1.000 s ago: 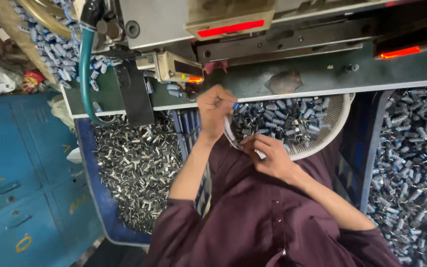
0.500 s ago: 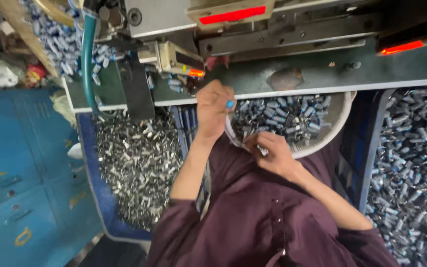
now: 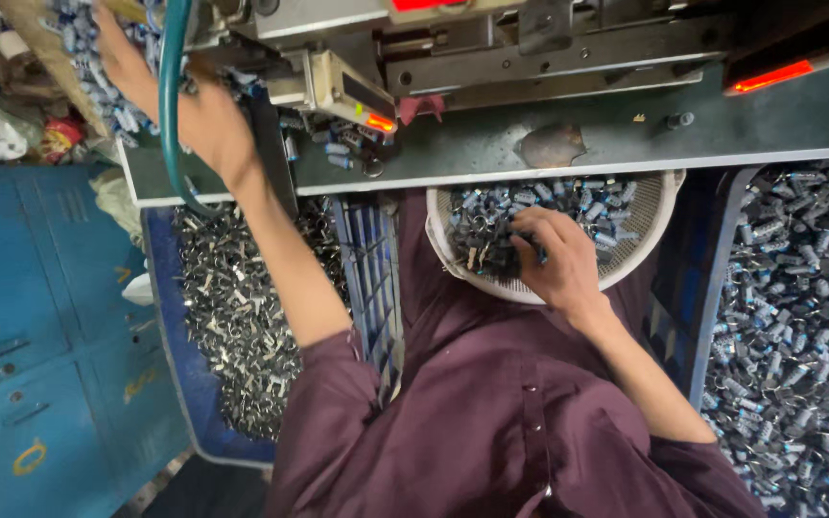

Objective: The person assembles small keychains by hand, picking components from a blue bin and placing them into a white basket. They repeatedly pick up parts, attach them, and place the finished keychains into the basket.

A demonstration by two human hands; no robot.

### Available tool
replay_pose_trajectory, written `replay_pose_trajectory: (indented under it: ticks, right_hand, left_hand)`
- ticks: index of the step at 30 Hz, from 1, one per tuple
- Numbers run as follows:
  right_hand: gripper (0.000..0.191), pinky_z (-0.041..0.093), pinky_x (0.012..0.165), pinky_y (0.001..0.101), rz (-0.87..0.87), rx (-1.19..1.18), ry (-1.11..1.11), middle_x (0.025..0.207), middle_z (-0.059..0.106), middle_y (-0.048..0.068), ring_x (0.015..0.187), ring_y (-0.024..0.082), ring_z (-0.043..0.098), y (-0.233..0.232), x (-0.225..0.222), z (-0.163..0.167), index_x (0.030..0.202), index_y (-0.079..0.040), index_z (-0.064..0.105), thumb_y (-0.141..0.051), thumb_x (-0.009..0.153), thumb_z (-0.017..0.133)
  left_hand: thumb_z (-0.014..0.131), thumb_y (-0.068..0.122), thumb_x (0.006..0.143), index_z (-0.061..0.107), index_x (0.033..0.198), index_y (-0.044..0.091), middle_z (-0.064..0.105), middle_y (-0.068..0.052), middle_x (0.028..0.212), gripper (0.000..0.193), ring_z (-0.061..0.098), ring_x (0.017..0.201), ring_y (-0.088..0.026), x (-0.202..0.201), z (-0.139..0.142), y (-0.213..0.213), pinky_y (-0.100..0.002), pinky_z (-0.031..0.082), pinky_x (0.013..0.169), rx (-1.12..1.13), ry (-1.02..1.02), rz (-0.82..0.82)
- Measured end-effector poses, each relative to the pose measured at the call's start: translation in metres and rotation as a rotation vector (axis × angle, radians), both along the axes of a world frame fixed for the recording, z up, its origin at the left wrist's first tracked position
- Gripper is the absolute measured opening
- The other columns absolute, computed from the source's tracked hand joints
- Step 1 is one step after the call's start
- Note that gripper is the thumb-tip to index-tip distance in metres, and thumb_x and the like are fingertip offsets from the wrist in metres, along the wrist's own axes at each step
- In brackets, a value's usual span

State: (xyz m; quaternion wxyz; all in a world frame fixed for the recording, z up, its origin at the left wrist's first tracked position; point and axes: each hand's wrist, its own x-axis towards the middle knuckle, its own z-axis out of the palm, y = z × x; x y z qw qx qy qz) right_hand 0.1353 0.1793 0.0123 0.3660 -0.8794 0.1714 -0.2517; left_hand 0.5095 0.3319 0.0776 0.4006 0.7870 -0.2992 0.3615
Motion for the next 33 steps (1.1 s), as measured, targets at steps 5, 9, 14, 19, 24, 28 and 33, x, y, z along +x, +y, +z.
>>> replay_pose_trajectory:
  ticks: [5,9,14,19,24,28,33]
  right_hand:
    - [0.036,0.052,0.092,0.0435,-0.027,-0.006,0.112,0.118,0.068,0.014,0.107,0.036,0.064,-0.012,0.003,0.0,0.118,-0.004,0.064,0.005,0.085,0.071]
    - [0.042,0.052,0.094,0.0443,0.085,-0.052,0.13,0.122,0.067,0.015,0.11,0.037,0.064,-0.016,0.018,-0.014,0.125,-0.004,0.064,0.006,0.084,0.067]
    - [0.042,0.05,0.085,0.0487,0.075,-0.056,0.196,0.104,0.064,0.02,0.099,0.041,0.061,-0.016,0.04,-0.028,0.123,-0.001,0.065,0.0,0.081,0.069]
    - [0.041,0.051,0.084,0.0482,0.114,-0.108,0.097,0.105,0.066,0.021,0.1,0.042,0.062,-0.019,0.04,-0.033,0.122,-0.001,0.063,-0.001,0.081,0.068]
    - [0.033,0.057,0.087,0.0402,0.12,0.2,0.0,0.109,0.072,0.018,0.101,0.036,0.07,-0.018,0.029,-0.04,0.114,-0.004,0.068,0.007,0.083,0.069]
    - [0.035,0.06,0.083,0.0338,0.021,0.321,-0.084,0.103,0.075,0.014,0.096,0.028,0.075,-0.01,0.026,-0.05,0.108,-0.005,0.071,0.015,0.079,0.068]
    - [0.035,0.061,0.079,0.0273,-0.1,0.576,-0.08,0.105,0.076,0.013,0.087,0.018,0.077,-0.002,0.022,-0.062,0.117,0.001,0.063,0.016,0.085,0.065]
  left_hand:
    - [0.062,-0.005,0.097,0.059,0.103,0.002,0.058,-0.006,0.101,0.009,0.057,0.082,-0.015,-0.134,-0.057,-0.007,-0.028,0.049,0.076,-0.407,0.428,-0.234]
    - [0.066,0.001,0.096,0.065,0.098,0.002,0.069,-0.012,0.098,0.003,0.066,0.089,-0.029,-0.22,-0.094,-0.02,-0.039,0.055,0.08,0.152,0.364,-0.544]
    - [0.077,0.017,0.078,0.067,0.094,-0.001,0.067,-0.02,0.096,0.026,0.063,0.094,-0.041,-0.236,-0.103,-0.05,-0.048,0.05,0.084,0.531,0.499,-0.433]
    - [0.075,0.019,0.068,0.069,0.091,0.001,0.067,-0.018,0.094,0.03,0.063,0.093,-0.039,-0.229,-0.104,-0.064,-0.049,0.049,0.085,0.532,0.453,-0.501]
    - [0.072,0.005,0.079,0.066,0.09,0.001,0.067,-0.016,0.094,0.014,0.064,0.095,-0.038,-0.229,-0.092,-0.041,-0.044,0.052,0.084,0.212,0.677,-0.636]
    - [0.07,0.002,0.075,0.064,0.092,0.0,0.065,-0.017,0.093,0.019,0.063,0.093,-0.039,-0.227,-0.088,-0.038,-0.044,0.052,0.083,0.1,0.66,-0.694]
    - [0.073,0.004,0.077,0.066,0.089,0.001,0.066,-0.016,0.087,0.014,0.065,0.085,-0.037,-0.226,-0.092,-0.048,-0.041,0.051,0.077,0.051,0.765,-0.715]
